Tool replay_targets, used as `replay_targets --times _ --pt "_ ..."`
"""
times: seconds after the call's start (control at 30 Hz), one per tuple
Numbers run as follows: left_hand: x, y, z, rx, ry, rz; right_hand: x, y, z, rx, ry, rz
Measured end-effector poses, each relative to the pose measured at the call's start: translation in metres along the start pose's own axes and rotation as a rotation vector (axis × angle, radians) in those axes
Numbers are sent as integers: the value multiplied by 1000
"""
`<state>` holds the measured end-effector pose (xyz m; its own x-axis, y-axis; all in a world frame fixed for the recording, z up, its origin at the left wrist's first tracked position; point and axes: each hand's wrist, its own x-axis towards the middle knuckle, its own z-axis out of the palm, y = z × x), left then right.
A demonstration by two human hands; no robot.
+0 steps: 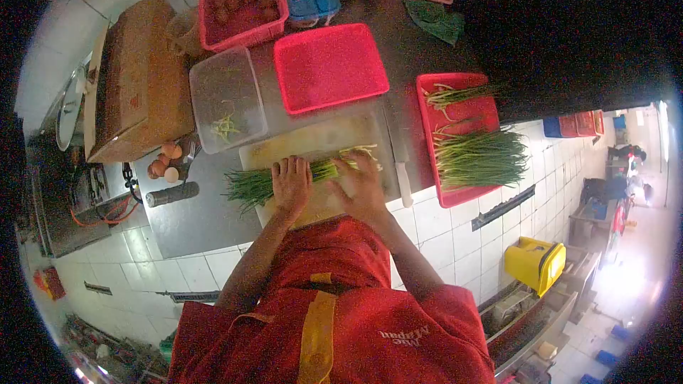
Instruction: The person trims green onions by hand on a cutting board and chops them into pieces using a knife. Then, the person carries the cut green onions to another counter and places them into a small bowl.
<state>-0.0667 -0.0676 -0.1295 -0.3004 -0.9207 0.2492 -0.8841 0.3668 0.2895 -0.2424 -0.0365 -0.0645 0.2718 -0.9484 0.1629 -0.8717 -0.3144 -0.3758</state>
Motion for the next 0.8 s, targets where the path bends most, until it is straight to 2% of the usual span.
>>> replay_targets --times 0.07,0.13,0.17,0.27,0.4,0.47,0.6,0.67,0.8 --pt "0 -2 1 -20 -3 -3 -26 22 1 1173 -31 544" --pt "-1 -2 6 44 34 21 -25 36 2 1652 -135 589" --pt "-1 -2 8 40 33 24 -23 37 -1 2108 -188 708" --pt "-1 -3 10 51 31 -8 -10 38 20 2235 -289 809" --pt "-1 -3 2 -3 -30 -16 17 40 30 2174 -313 939" --pt "-1 -2 1 -49 -85 -35 29 40 28 2044 -415 912" --pt "-1 -3 0 -41 -69 -30 30 50 39 2023 -440 980" --pt "-2 -3 0 -62 -50 -25 29 52 41 2102 -431 864" --pt "-2 -4 1 8 -100 -27 26 53 43 2078 -453 897"
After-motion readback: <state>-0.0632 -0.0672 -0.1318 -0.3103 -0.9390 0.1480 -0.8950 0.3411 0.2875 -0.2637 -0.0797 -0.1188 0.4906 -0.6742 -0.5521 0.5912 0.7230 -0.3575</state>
